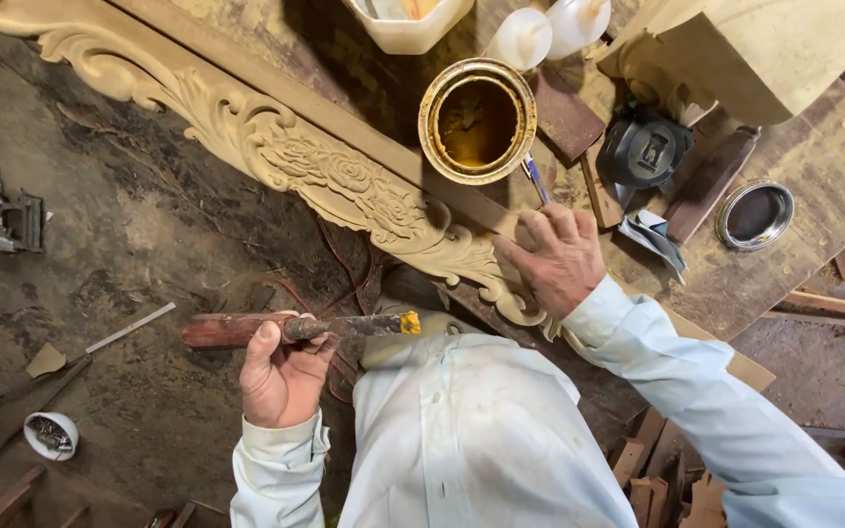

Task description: A person applies a yellow-tinted finish to an intricately carved wooden panel using a small applicator tool, carefully working the liquid into the detailed recesses of the carving.

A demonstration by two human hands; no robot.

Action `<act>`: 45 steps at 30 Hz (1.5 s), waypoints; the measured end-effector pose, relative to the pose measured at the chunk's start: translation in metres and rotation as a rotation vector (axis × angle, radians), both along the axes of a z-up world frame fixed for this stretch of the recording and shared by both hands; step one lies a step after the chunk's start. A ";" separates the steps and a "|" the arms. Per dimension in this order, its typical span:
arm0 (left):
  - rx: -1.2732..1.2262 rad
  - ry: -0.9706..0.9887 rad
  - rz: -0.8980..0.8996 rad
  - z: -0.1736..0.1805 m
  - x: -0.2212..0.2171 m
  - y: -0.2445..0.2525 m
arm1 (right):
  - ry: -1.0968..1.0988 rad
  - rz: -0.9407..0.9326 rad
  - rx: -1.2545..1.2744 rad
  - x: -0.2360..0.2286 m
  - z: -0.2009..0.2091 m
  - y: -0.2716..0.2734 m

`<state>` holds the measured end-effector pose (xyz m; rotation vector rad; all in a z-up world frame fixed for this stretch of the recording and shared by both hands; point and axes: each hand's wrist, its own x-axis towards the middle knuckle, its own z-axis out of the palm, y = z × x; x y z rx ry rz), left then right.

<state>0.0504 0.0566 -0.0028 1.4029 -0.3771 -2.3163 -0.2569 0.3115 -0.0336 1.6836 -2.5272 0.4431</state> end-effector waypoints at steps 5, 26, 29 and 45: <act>0.004 0.011 0.017 -0.009 0.008 -0.002 | -0.026 -0.016 0.019 0.004 0.008 -0.006; -0.027 0.008 0.054 -0.002 0.014 -0.001 | -0.287 -0.004 0.123 0.010 -0.002 -0.011; -0.024 0.009 0.063 0.000 0.013 -0.001 | -0.311 -0.043 0.166 0.021 -0.031 -0.016; -0.029 0.085 0.049 0.001 0.017 0.001 | -0.160 -0.214 0.097 0.048 -0.016 -0.048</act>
